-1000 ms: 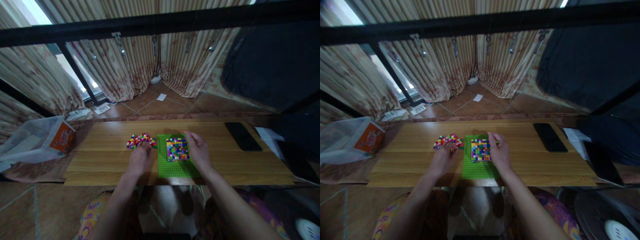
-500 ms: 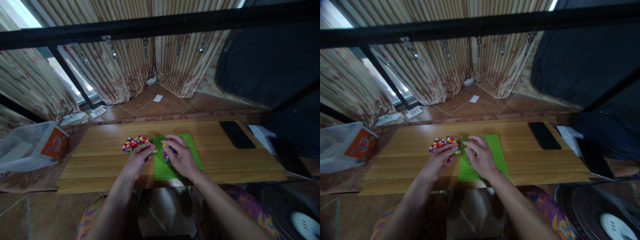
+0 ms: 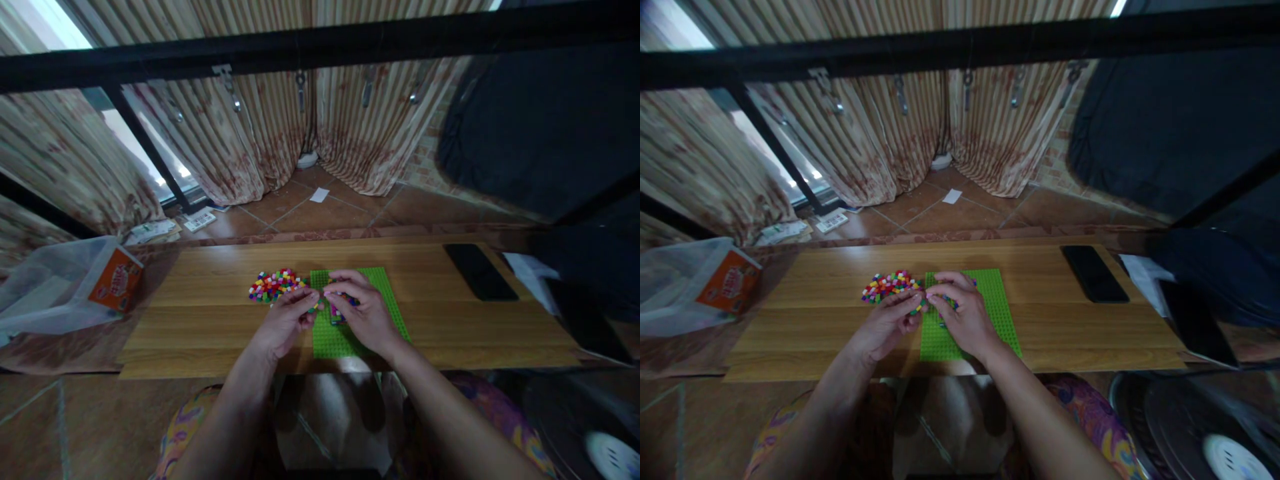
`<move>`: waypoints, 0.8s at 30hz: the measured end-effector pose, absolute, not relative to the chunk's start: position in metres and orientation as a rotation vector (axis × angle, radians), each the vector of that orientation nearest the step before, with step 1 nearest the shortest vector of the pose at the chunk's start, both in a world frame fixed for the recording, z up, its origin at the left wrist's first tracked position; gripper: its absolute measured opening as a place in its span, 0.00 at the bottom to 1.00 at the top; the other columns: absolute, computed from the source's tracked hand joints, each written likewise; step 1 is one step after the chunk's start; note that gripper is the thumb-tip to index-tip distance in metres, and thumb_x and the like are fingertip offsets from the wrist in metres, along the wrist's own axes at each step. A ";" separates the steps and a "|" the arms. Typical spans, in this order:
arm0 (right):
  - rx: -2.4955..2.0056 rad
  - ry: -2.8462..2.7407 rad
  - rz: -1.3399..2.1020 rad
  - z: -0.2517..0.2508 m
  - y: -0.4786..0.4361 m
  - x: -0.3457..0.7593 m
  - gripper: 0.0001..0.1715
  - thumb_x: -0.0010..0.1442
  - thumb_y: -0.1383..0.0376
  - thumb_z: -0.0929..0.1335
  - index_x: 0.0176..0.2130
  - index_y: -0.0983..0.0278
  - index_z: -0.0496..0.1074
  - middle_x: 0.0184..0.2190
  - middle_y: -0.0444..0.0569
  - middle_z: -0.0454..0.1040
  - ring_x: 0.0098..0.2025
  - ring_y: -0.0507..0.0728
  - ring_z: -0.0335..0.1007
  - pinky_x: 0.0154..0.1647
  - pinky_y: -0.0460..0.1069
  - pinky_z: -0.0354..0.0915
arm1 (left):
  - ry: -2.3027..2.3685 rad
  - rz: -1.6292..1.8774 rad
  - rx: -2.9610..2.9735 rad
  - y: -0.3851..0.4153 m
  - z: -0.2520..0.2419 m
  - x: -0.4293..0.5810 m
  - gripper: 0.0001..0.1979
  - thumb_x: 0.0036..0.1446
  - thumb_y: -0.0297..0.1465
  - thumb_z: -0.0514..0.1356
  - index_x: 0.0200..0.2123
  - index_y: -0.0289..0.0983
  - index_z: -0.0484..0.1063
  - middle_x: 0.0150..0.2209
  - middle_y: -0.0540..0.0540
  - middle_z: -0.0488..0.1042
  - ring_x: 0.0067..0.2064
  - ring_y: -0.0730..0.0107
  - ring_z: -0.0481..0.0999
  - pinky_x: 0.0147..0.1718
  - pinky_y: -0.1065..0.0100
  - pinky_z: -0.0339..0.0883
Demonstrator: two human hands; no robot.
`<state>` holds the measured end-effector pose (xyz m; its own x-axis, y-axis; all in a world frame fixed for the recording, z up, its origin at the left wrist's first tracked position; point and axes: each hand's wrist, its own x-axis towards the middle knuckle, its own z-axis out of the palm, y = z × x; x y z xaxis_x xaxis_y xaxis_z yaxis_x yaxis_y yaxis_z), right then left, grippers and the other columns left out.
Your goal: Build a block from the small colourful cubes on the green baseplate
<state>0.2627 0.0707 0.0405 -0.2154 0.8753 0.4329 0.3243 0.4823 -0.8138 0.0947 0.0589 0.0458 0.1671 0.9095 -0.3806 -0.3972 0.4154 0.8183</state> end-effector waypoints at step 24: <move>-1.155 -1.692 0.674 0.049 0.076 0.289 0.14 0.64 0.61 0.63 0.44 0.58 0.75 0.40 0.47 0.77 0.43 0.55 0.72 0.46 0.51 0.67 | 1.121 1.089 0.687 0.061 0.041 0.091 0.15 0.39 0.32 0.70 0.34 0.34 0.78 0.27 0.49 0.75 0.23 0.81 0.66 0.22 0.75 0.54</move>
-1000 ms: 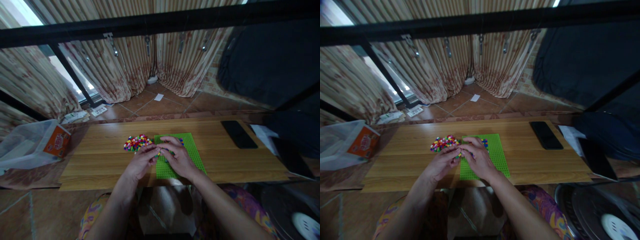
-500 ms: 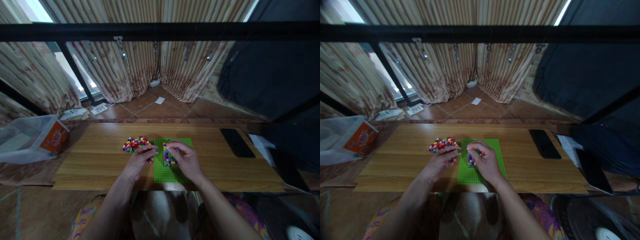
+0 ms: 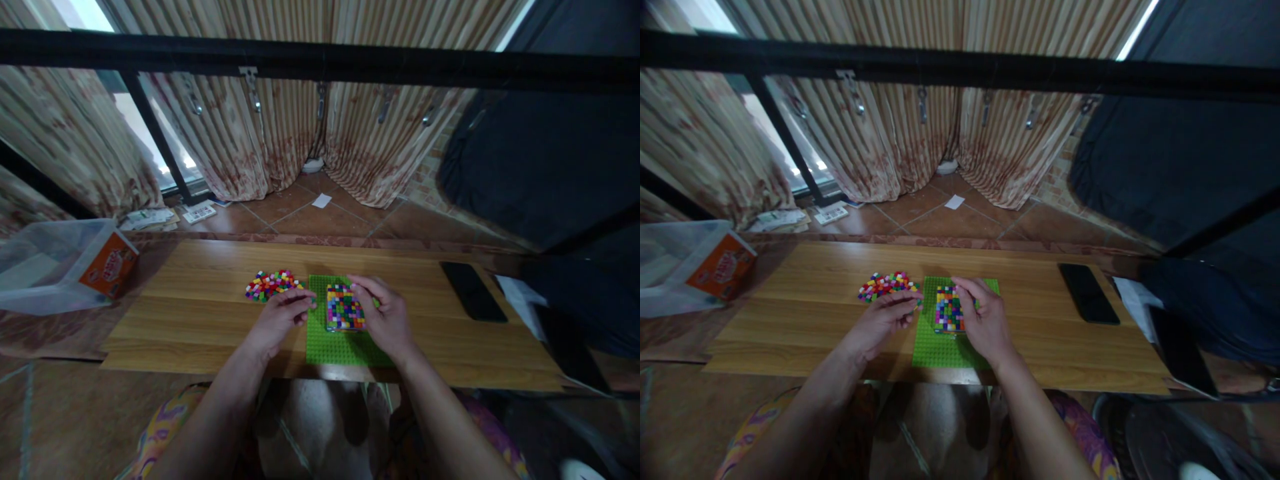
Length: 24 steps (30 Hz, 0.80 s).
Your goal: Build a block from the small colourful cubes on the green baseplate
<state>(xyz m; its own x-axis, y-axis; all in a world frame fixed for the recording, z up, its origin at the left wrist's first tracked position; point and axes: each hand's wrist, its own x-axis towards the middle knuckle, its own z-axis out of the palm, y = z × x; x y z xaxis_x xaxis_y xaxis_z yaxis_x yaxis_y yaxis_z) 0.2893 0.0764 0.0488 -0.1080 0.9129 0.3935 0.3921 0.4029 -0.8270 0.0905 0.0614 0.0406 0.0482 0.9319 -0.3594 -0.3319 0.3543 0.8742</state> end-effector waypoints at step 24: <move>-1.373 -1.703 0.480 0.014 0.079 0.279 0.07 0.56 0.61 0.69 0.33 0.54 0.79 0.51 0.50 0.69 0.55 0.62 0.61 0.56 0.62 0.57 | 1.184 1.089 0.747 0.062 0.040 0.088 0.16 0.39 0.34 0.70 0.34 0.34 0.78 0.25 0.50 0.73 0.23 0.80 0.65 0.23 0.74 0.54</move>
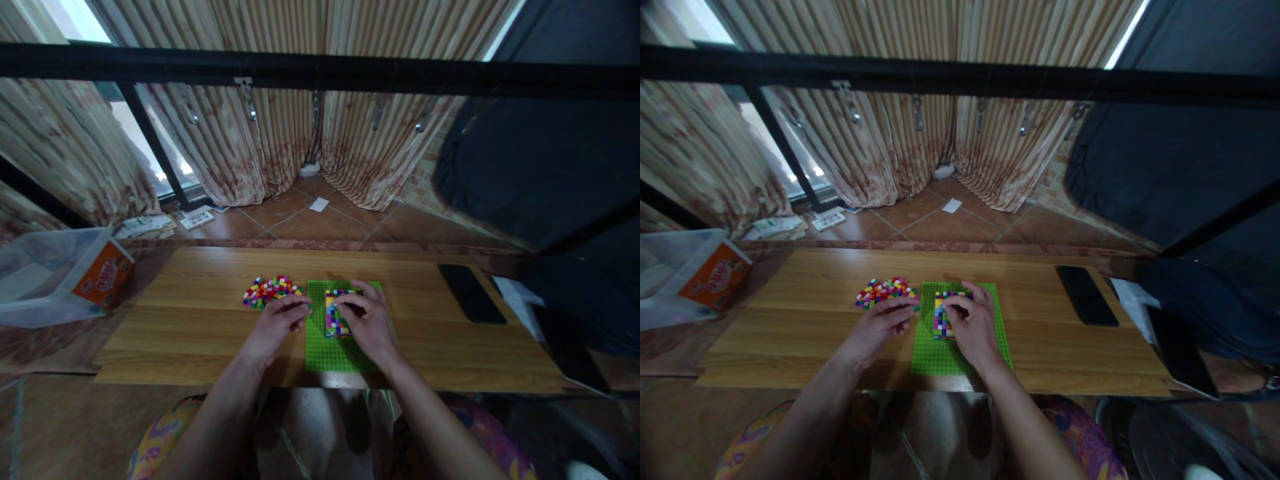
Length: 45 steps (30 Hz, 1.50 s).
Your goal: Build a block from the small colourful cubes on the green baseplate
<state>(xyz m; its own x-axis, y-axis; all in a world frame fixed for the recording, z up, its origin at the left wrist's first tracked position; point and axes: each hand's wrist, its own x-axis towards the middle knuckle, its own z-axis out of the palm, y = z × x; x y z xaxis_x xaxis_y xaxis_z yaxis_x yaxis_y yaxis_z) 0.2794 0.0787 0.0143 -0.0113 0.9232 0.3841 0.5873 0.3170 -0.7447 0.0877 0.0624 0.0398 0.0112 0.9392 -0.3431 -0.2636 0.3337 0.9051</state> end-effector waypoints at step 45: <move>-1.039 -2.121 0.230 0.033 0.065 0.271 0.16 0.63 0.65 0.64 0.49 0.56 0.73 0.54 0.51 0.68 0.54 0.61 0.62 0.54 0.61 0.61 | 1.065 1.124 0.817 0.059 0.040 0.106 0.13 0.38 0.28 0.70 0.32 0.35 0.79 0.30 0.48 0.77 0.30 0.74 0.71 0.31 0.71 0.61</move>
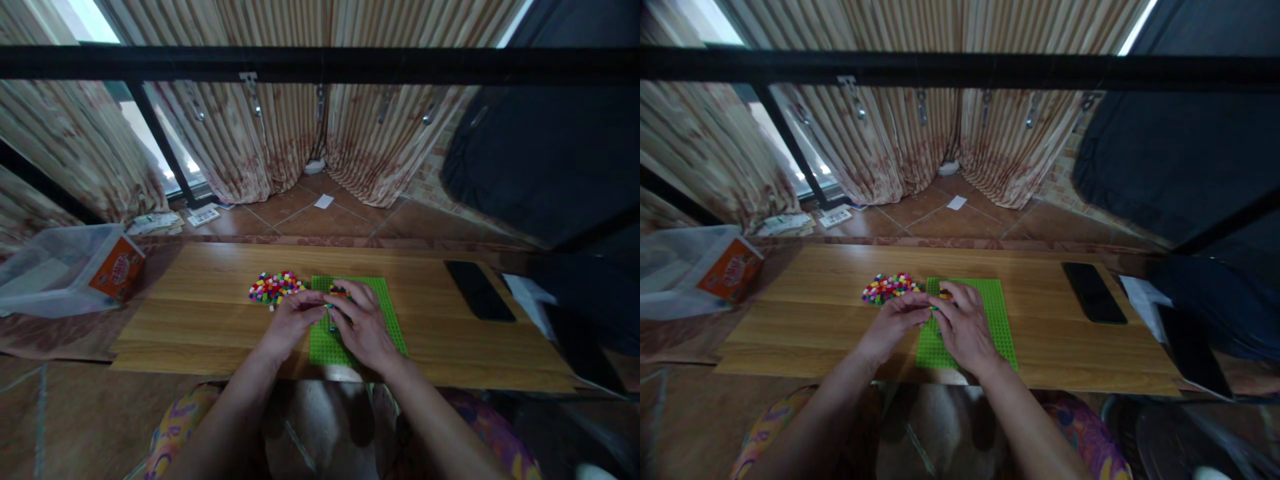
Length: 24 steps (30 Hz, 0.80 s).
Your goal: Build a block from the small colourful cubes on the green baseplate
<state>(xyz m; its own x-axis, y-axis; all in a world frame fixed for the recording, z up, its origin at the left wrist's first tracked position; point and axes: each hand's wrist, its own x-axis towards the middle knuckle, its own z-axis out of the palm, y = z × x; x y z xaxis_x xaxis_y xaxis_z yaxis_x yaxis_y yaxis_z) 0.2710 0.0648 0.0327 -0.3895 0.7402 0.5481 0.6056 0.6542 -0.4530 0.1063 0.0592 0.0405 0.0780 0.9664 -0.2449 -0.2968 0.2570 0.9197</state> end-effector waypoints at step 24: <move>-1.285 -1.639 0.420 0.039 0.075 0.288 0.14 0.63 0.61 0.63 0.44 0.60 0.75 0.38 0.49 0.77 0.40 0.56 0.73 0.42 0.52 0.67 | 1.156 1.218 0.607 0.058 0.038 0.108 0.12 0.36 0.29 0.70 0.29 0.34 0.80 0.26 0.47 0.77 0.27 0.76 0.69 0.27 0.73 0.58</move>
<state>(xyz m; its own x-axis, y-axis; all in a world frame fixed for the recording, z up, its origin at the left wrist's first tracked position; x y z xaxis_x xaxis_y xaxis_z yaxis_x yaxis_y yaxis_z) 0.2883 0.0754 0.0390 0.0325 0.8800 0.4739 0.5436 0.3823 -0.7472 0.1080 0.0576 0.0377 -0.0734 0.9335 -0.3509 -0.3993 0.2950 0.8681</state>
